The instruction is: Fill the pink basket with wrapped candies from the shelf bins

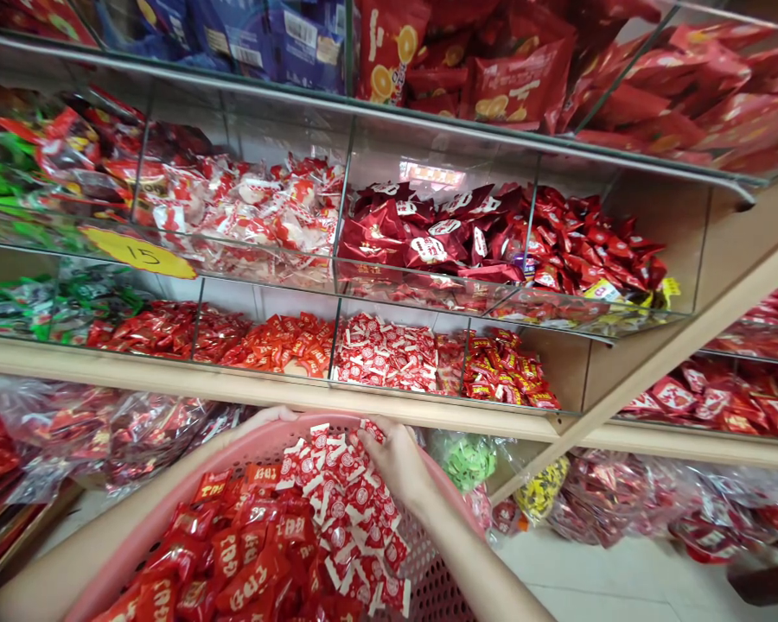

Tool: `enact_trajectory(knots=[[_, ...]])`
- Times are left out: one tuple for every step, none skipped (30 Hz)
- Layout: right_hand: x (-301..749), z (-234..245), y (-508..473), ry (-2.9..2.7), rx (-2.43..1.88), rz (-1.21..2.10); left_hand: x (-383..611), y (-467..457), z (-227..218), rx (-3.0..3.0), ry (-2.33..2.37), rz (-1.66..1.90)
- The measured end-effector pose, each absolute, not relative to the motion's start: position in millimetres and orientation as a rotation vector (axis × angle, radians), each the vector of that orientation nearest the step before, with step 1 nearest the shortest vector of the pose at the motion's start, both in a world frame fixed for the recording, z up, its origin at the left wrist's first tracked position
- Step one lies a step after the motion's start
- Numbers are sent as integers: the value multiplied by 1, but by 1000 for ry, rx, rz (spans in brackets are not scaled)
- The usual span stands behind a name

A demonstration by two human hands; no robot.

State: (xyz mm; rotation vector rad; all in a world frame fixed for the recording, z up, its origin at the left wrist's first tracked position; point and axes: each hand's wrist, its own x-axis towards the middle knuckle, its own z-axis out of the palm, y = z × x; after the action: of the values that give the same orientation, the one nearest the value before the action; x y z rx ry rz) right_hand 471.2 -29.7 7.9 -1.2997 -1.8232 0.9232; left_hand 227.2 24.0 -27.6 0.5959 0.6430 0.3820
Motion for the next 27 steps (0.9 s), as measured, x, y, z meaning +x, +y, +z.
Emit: enact_trajectory(knots=[[471,8,-30,-1819,-1294,917,227,25,-29,601,662,387],[471,8,-30,-1810,-1286,913,226,26,-30,609,678,389],[470,9,-30,-1796,-1281,910,224,27,-32,617,691,388],[470,10,-30,-1778,-1277,912,223,28,-35,625,699,387],[469,11,-31,-1755,-1275,922,222,29,-37,631,704,389],[469,12,-31,-1724,-1274,947,221,30,-40,635,710,390],[468,14,-31,-1683,-1277,992,220,31,-42,639,719,392],[468,15,-32,-1635,-1284,1055,219,32,-43,644,732,391],[468,17,-32,-1581,-1295,1129,219,33,-45,649,744,390],[468,18,-32,-1525,-1307,1203,218,33,-45,656,753,386],[467,19,-32,-1470,-1318,1268,218,33,-45,662,758,380],[467,19,-32,-1419,-1324,1318,218,33,-45,666,760,379],[468,19,-32,-1373,-1321,1359,218,32,-44,667,759,382],[468,19,-32,-1333,-1310,1396,219,32,-43,663,757,386],[468,19,-32,-1300,-1289,1431,219,31,-42,655,757,392],[469,18,-32,-1270,-1264,1464,220,30,-41,644,756,396],[469,17,-32,-1246,-1238,1494,220,30,-40,633,751,399],[470,16,-32,-1228,-1219,1519,221,29,-39,624,741,403],[470,15,-32,-1219,-1210,1535,221,28,-38,618,728,406],[470,15,-32,-1223,-1208,1547,222,28,-37,615,714,410],[470,14,-32,-1243,-1209,1554,223,27,-36,616,699,417],[470,14,-32,-1279,-1212,1557,224,27,-35,618,685,422],[470,12,-32,-1328,-1210,1550,225,27,-34,621,673,419],[469,11,-32,-1383,-1204,1532,226,26,-33,624,664,413],[469,9,-31,-1436,-1199,1503,226,25,-31,627,654,408],[469,7,-31,-1476,-1199,1463,227,25,-30,627,645,405],[469,4,-30,-1507,-1206,1418,227,24,-29,624,639,401]])
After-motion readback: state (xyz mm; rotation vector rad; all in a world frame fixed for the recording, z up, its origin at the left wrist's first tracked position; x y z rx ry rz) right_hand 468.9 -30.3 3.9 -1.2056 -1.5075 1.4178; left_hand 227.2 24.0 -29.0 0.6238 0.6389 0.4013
